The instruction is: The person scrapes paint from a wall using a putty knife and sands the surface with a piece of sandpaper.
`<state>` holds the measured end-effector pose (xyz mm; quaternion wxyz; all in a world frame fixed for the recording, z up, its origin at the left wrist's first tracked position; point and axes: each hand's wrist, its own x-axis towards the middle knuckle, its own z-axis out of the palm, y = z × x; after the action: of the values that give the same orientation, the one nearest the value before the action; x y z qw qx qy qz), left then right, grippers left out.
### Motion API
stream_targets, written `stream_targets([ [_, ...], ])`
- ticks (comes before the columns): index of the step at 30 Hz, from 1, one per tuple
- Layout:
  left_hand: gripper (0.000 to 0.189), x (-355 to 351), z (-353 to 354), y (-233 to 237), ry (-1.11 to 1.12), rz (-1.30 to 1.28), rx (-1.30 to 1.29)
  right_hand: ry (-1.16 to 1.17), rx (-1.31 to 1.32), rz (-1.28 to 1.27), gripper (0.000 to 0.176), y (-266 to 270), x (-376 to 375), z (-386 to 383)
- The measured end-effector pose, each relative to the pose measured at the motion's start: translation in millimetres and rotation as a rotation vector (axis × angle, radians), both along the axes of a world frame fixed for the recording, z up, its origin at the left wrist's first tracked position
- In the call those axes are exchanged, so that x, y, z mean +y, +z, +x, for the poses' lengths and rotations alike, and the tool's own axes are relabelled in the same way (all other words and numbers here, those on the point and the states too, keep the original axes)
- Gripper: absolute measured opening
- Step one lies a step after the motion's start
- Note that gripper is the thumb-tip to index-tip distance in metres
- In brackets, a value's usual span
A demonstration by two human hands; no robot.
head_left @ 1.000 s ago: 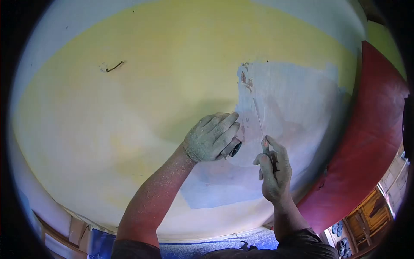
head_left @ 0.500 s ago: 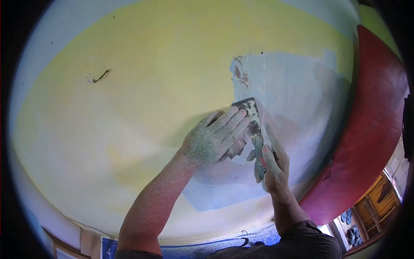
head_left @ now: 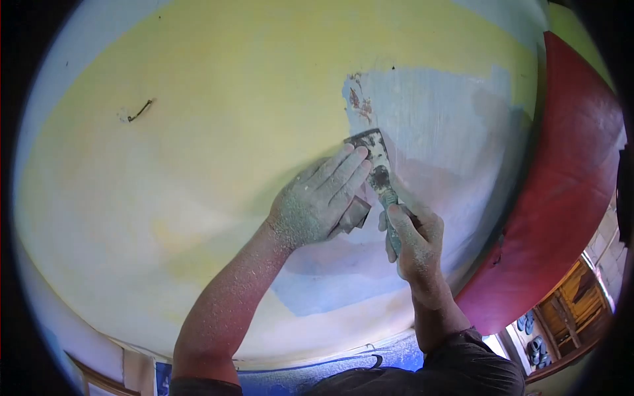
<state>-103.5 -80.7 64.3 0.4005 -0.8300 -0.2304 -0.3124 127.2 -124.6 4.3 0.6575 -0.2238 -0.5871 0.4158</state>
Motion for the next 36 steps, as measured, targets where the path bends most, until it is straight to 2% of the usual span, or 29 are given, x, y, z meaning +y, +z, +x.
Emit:
stream_targets([
  [2,0.069,-1,-1,-2,0.035,0.007,0.042,-0.031,-0.042,0.053,0.053,-4,0,0],
  [5,0.068,-1,-3,0,0.054,-0.003,0.086,0.026,0.003,-0.028,0.057,-11,-5,5],
  [7,0.067,-1,-1,0,0.055,-0.003,0.058,0.049,0.0,-0.051,0.058,4,-2,0],
  [11,0.075,3,1,0,0.001,0.023,0.018,0.054,-0.001,0.001,0.06,0,4,-5],
  [14,0.077,-1,-2,0,0.049,0.015,0.112,0.047,-0.023,-0.055,0.059,-3,-8,3],
  [17,0.076,0,2,3,0.034,0.07,0.047,-0.009,-0.062,0.015,0.057,10,5,-2],
  [21,0.072,-3,6,1,0.003,-0.003,-0.066,-0.049,-0.116,0.087,0.055,7,19,-4],
  [26,0.075,-12,10,0,0.051,-0.066,-0.021,-0.057,-0.111,0.111,0.054,4,10,2],
  [31,0.074,-22,19,20,0.136,-0.051,-0.021,-0.029,-0.196,0.061,0.055,25,20,19],
  [36,0.077,-27,30,13,0.148,-0.076,-0.062,-0.131,-0.242,0.248,0.056,23,27,22],
])
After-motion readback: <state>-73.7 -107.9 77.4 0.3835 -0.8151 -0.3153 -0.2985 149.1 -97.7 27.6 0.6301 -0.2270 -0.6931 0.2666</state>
